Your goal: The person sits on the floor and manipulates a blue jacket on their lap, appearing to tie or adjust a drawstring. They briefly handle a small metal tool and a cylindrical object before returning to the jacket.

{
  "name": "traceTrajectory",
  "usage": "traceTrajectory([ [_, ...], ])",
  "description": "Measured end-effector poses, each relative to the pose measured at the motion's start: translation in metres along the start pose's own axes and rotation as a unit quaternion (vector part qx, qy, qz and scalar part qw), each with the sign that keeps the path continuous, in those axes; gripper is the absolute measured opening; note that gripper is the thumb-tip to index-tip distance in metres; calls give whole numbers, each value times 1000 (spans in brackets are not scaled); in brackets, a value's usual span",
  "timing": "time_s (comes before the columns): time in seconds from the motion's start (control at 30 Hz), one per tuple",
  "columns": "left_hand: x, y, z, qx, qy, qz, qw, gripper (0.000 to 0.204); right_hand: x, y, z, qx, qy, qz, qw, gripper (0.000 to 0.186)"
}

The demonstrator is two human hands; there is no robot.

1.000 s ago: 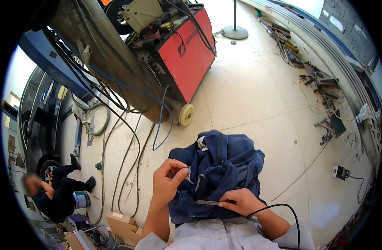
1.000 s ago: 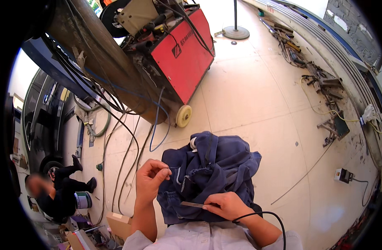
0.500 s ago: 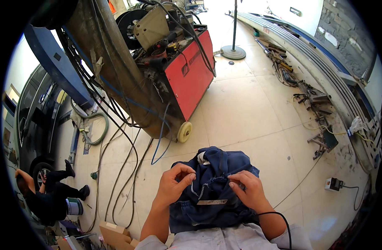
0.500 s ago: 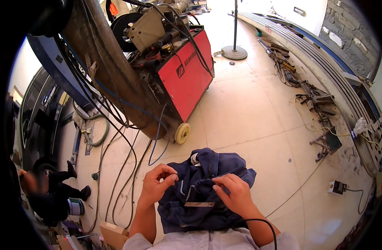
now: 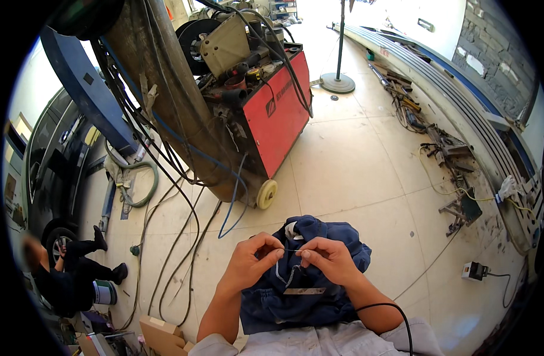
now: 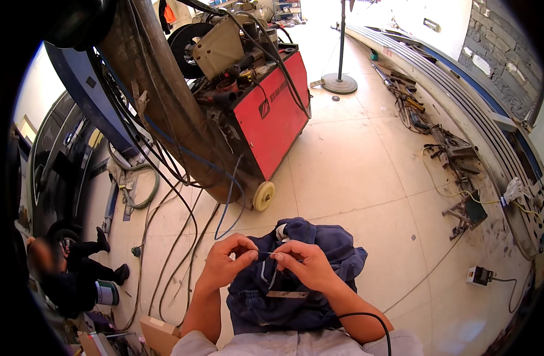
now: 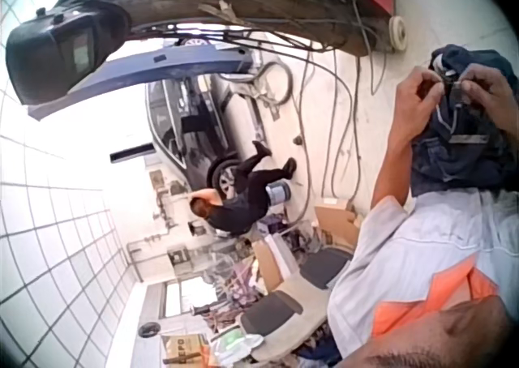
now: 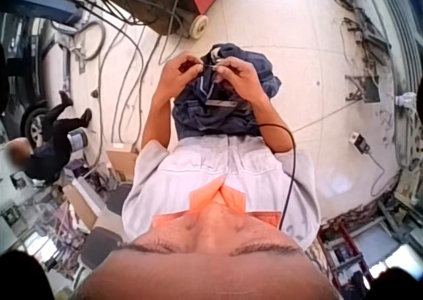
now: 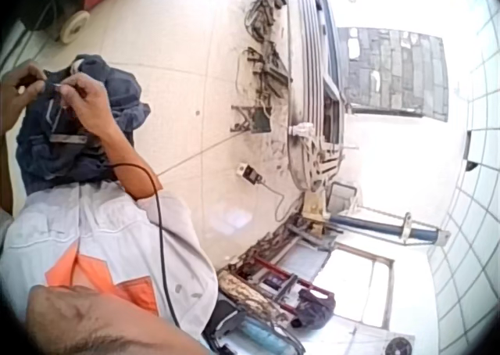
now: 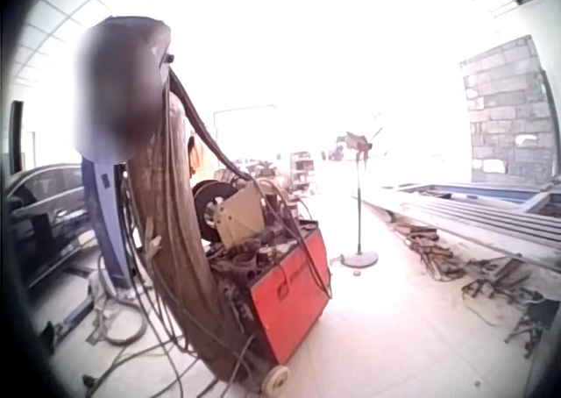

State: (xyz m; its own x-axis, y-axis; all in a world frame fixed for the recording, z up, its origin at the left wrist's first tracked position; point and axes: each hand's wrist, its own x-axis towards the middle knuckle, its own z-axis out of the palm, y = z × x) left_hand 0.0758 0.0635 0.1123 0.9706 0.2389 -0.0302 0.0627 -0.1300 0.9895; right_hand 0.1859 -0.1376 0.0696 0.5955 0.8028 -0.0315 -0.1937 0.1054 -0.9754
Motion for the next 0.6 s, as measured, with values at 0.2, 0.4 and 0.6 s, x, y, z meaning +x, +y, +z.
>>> traceTrajectory([
  [0.2, 0, 0, 6, -13, -8, -17, 1000, 11, 9, -13, 0, 64, 79, -71, 992, 11],
  [0.4, 2, -4, 21, -66, -39, -23, 997, 12, 18, -15, 3, 112, 109, -113, 981, 10],
  [0.6, -1, -14, 21, 8, -75, -50, 996, 13, 23, -31, -2, 95, 122, -162, 975, 13],
])
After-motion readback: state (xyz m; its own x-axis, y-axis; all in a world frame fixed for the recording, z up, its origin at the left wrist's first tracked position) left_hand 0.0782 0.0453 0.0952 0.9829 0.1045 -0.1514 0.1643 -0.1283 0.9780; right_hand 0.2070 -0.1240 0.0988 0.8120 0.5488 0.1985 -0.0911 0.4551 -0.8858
